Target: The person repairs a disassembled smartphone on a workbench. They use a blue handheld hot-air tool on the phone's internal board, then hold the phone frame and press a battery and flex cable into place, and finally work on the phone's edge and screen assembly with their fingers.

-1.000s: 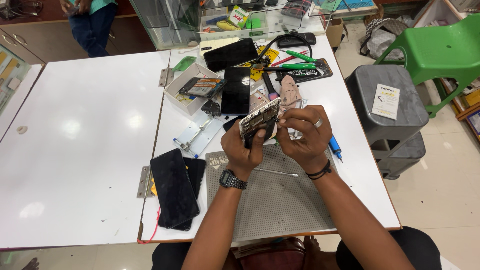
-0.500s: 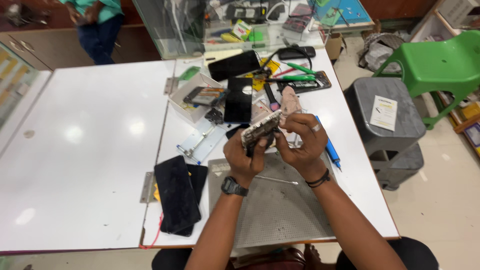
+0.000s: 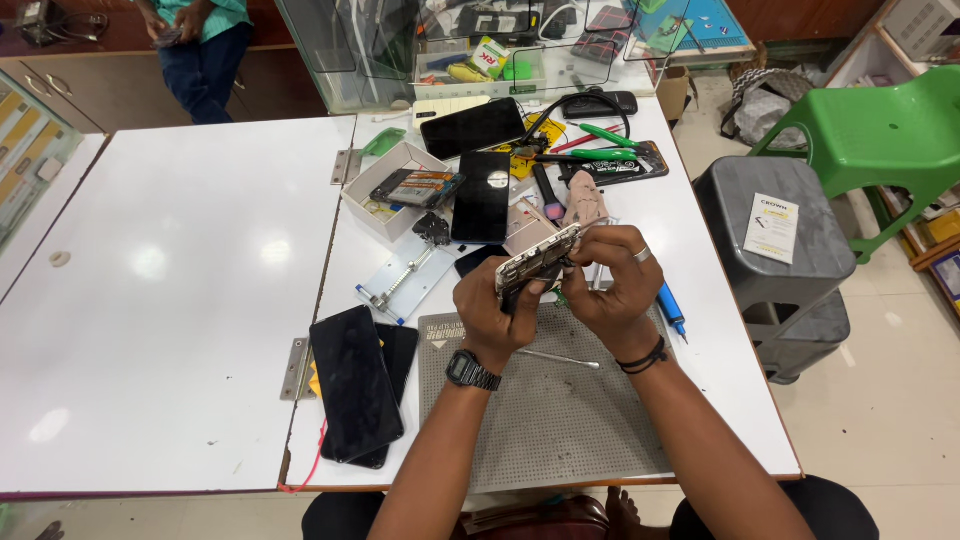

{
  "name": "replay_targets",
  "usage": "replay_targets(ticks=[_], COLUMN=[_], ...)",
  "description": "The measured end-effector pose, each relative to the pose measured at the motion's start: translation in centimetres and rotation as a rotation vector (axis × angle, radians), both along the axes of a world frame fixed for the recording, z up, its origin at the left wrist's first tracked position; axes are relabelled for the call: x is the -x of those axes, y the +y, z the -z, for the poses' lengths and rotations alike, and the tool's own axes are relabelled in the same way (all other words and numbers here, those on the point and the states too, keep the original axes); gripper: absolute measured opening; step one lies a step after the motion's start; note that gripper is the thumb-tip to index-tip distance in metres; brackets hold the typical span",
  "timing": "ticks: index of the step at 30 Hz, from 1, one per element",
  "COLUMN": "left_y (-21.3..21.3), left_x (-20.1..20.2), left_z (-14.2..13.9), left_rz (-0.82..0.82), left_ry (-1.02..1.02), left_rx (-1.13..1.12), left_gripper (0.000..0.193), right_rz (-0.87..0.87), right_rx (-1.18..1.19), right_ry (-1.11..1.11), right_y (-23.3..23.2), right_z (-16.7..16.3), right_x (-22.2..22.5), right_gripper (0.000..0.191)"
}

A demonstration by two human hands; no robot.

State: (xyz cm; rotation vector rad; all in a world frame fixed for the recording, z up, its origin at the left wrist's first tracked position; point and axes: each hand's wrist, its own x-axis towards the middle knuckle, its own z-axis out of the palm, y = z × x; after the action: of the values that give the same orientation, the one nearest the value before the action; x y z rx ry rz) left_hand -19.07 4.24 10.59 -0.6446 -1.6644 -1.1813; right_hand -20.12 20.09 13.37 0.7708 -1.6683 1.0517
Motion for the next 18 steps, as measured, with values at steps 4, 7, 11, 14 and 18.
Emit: replay_targets(ticks=[4,7,11,14,18], left_y=[0.0,0.0,0.1,0.1,0.2], left_x=[-0.1,-0.1,-0.1,0.0,-0.1], left_z=[-0.1,-0.1,-0.1,0.0,0.1], left_rz=[0.013,0.018,0.005,0.011,0.028], left_ry=[0.009,0.031,0.038,0.034,0.023], left_rx=[0.014,0.016,0.042,0.046,0.027], left_gripper=[0.029,0.030,0.029,0.029,0.028], right_rz=[0.026,0.049,0.051,0.041,0.053], right_rx=[-0.001,-0.016,-0.015,-0.019,-0.031], right_ry=[0.005,0.018,0.013,0.020,0.043], right_y=[0.0,0.0,0.1,0.2,0.2], right_z=[0.3,0.6,1.0,1.2,1.2], right_x=[0.0,0.0,0.2,0.3,0.4], right_gripper=[0.015,0.016,0.017,0.018,0.018])
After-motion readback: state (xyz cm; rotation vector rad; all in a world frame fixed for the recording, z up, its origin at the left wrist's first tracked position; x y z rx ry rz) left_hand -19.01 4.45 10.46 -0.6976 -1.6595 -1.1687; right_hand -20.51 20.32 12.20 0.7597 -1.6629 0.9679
